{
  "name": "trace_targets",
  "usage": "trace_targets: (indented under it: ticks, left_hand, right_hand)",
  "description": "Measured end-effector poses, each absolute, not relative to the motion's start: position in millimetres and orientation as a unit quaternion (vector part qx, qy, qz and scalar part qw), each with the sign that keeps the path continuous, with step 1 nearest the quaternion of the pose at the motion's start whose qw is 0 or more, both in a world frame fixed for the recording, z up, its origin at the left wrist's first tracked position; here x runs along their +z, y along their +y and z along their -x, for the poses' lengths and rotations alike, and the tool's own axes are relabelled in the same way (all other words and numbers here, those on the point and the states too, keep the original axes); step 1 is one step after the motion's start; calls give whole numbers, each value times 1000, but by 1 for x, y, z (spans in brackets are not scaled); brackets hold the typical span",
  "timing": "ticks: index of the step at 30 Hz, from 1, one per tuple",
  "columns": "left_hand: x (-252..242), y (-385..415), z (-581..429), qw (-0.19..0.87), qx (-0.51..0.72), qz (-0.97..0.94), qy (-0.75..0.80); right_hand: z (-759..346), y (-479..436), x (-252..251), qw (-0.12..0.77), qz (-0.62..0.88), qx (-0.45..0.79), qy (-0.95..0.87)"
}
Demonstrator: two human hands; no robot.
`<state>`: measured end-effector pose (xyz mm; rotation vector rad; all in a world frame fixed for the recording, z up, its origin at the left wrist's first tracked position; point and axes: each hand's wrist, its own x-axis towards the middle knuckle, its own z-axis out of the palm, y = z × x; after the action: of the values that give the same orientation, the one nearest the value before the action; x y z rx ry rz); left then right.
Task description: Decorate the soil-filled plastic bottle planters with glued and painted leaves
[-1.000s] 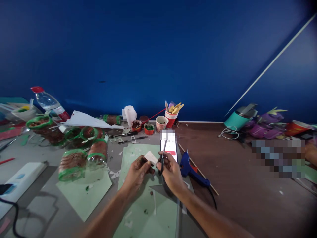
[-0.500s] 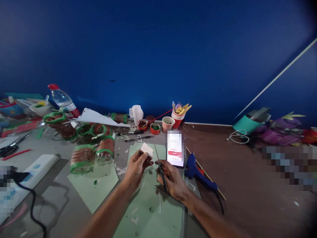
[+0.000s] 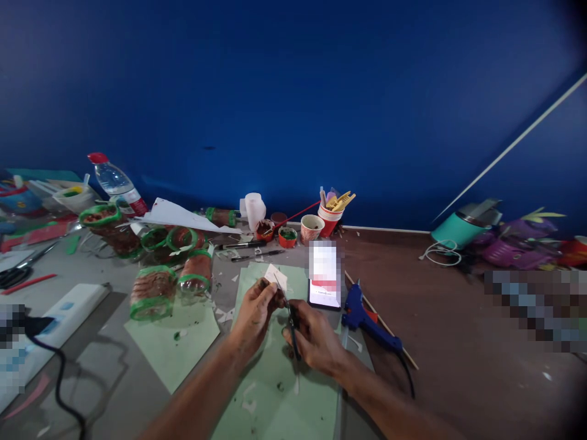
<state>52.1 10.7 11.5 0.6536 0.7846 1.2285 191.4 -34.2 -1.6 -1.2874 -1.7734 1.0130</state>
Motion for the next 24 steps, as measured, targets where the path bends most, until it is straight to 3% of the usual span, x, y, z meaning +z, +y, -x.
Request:
trace_targets:
  ticks: [24]
  left_hand:
    - [13, 9, -53, 681, 526, -334, 385]
  right_hand:
    - [-190, -34, 1, 362, 492, 395, -687]
